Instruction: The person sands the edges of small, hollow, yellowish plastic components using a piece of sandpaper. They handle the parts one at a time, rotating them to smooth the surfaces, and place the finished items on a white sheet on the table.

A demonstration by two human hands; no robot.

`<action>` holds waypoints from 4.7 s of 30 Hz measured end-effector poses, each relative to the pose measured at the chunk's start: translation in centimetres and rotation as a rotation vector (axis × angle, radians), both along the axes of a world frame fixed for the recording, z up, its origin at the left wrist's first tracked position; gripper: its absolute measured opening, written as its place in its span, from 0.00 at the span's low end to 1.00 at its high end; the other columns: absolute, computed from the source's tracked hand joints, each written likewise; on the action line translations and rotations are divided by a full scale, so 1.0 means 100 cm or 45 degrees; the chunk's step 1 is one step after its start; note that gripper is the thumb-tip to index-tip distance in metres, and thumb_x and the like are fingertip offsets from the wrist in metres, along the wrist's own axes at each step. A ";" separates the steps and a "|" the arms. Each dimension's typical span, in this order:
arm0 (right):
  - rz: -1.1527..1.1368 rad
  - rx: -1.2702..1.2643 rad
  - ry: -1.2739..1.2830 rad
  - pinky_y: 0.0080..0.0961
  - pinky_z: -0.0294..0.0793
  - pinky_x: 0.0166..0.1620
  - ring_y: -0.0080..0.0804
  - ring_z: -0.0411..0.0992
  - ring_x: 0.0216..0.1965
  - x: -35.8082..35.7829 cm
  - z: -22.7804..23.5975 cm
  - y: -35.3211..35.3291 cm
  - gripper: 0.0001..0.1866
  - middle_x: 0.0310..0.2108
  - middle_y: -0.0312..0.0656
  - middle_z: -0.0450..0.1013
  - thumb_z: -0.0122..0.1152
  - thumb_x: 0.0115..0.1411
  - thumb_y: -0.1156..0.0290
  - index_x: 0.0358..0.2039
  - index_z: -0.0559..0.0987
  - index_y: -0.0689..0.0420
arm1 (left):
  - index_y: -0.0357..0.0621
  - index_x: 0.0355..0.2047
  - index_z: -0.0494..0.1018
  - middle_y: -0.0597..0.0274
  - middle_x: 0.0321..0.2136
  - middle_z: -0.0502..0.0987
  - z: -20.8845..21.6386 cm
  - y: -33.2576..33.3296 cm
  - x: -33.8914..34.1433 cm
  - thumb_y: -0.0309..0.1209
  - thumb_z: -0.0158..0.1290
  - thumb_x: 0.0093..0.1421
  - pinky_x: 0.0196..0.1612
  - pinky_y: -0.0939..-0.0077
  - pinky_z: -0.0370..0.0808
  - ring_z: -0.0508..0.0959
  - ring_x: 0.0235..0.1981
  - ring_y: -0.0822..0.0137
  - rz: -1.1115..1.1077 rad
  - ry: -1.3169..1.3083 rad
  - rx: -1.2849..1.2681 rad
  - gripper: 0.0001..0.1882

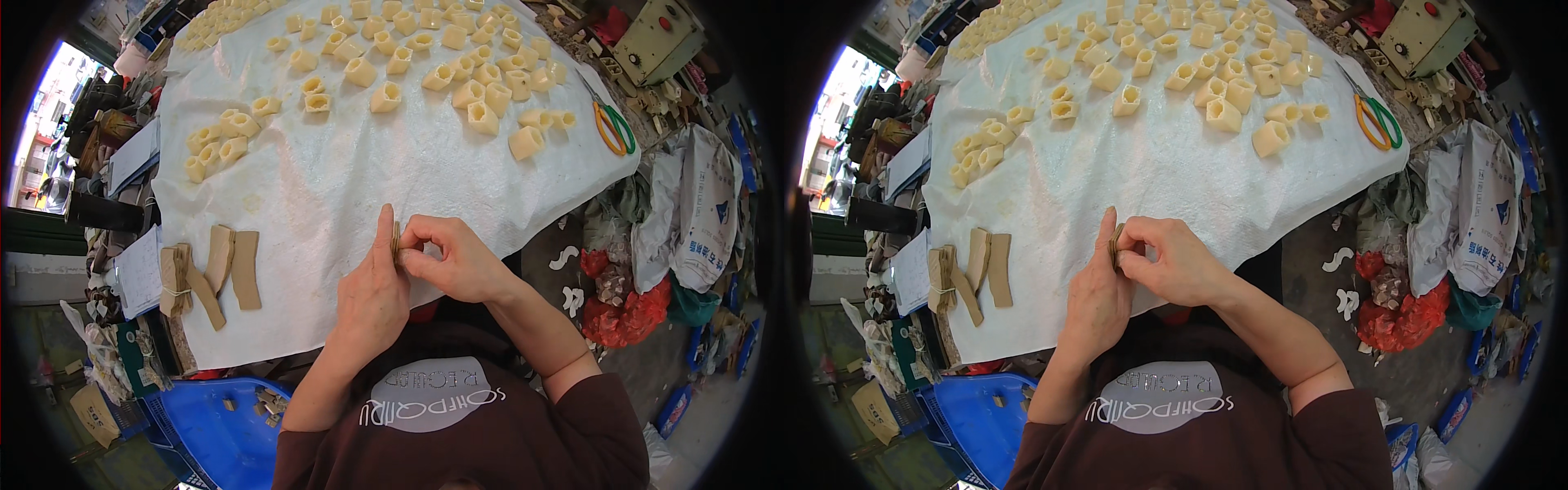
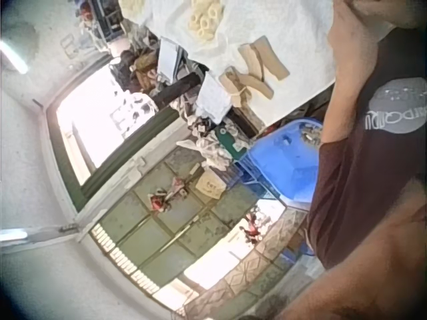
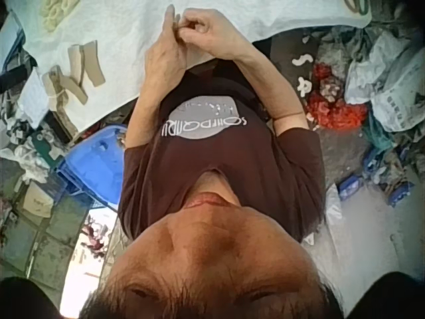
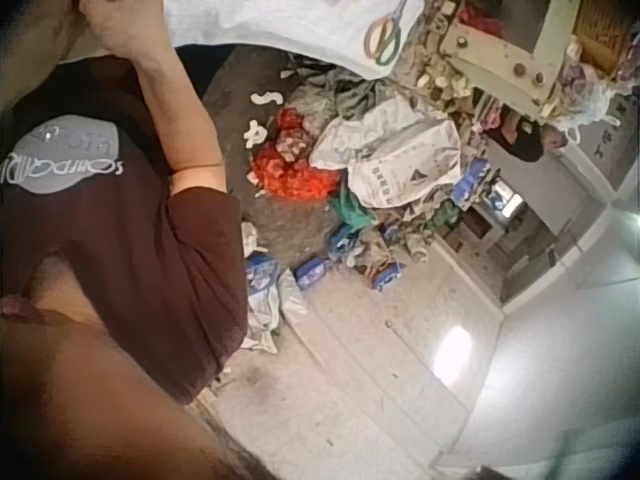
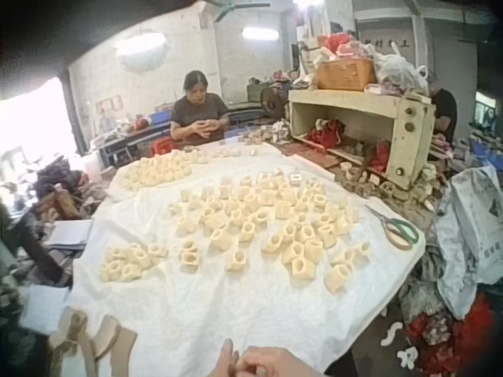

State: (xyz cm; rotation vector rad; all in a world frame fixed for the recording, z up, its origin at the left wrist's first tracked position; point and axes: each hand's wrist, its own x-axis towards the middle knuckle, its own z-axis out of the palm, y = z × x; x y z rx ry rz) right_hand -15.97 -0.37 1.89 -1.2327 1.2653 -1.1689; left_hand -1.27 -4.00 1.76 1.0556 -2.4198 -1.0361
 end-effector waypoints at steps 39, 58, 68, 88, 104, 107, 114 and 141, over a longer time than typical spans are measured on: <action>0.029 0.220 1.389 0.29 0.68 0.39 0.38 0.69 0.38 -0.130 -0.026 0.135 0.20 0.35 0.43 0.71 0.62 0.45 0.75 0.41 0.71 0.59 | 0.47 0.57 0.50 0.54 0.52 0.60 -0.015 -0.008 -0.016 0.18 0.37 0.58 0.57 0.58 0.63 0.64 0.54 0.58 0.605 1.776 1.410 0.26; 0.339 -0.979 -0.343 0.34 0.69 0.37 0.42 0.68 0.36 0.015 0.116 0.002 0.16 0.35 0.50 0.70 0.55 0.46 0.82 0.39 0.71 0.61 | 0.44 0.49 0.63 0.49 0.49 0.62 0.003 -0.163 0.100 0.26 0.56 0.46 0.55 0.61 0.58 0.59 0.54 0.51 0.663 0.174 -0.656 0.27; 0.606 -1.072 -0.312 0.36 0.63 0.46 0.42 0.60 0.46 0.030 0.114 -0.045 0.28 0.45 0.48 0.61 0.62 0.42 0.69 0.46 0.67 0.56 | 0.67 0.57 0.58 0.57 0.60 0.53 -0.007 -0.279 0.105 0.56 0.46 0.53 0.56 0.48 0.50 0.49 0.61 0.49 0.721 -0.605 -0.788 0.32; 0.360 -0.504 1.628 0.59 0.42 0.58 0.57 0.41 0.62 0.106 0.008 -0.267 0.51 0.63 0.46 0.44 0.66 0.33 0.40 0.59 0.57 0.40 | 0.63 0.39 0.73 0.67 0.41 0.67 -0.026 -0.307 0.113 0.38 0.49 0.52 0.41 0.62 0.70 0.65 0.44 0.55 0.755 -0.408 -0.650 0.13; -0.099 -0.855 1.337 0.37 0.65 0.41 0.40 0.65 0.41 0.103 -0.030 -0.321 0.15 0.41 0.39 0.68 0.59 0.48 0.54 0.23 0.77 0.54 | 0.49 0.36 0.77 0.59 0.33 0.70 -0.036 -0.335 0.135 0.33 0.47 0.54 0.43 0.76 0.68 0.72 0.36 0.65 0.839 0.365 -0.454 0.12; -0.297 -0.926 1.031 0.32 0.68 0.37 0.40 0.66 0.37 0.097 -0.030 -0.330 0.14 0.36 0.43 0.68 0.58 0.50 0.58 0.21 0.74 0.56 | 0.48 0.35 0.77 0.60 0.32 0.70 -0.038 -0.338 0.138 0.32 0.47 0.54 0.42 0.76 0.68 0.72 0.35 0.65 0.892 0.438 -0.419 0.11; -0.794 -0.527 -0.578 0.25 0.70 0.33 0.24 0.68 0.31 0.023 0.001 -0.354 0.14 0.31 0.36 0.68 0.48 0.59 0.56 0.32 0.71 0.54 | 0.45 0.40 0.74 0.61 0.27 0.72 -0.043 -0.354 0.164 0.35 0.39 0.58 0.24 0.73 0.72 0.73 0.23 0.68 0.989 1.364 0.330 0.16; 0.043 -0.179 1.879 0.42 0.47 0.53 0.42 0.58 0.45 -0.040 0.009 -0.096 0.36 0.57 0.42 0.57 0.44 0.51 0.35 0.53 0.69 0.46 | 0.48 0.52 0.66 0.58 0.42 0.68 0.031 -0.193 0.058 0.41 0.43 0.59 0.45 0.75 0.67 0.69 0.42 0.65 -0.010 0.449 -0.340 0.22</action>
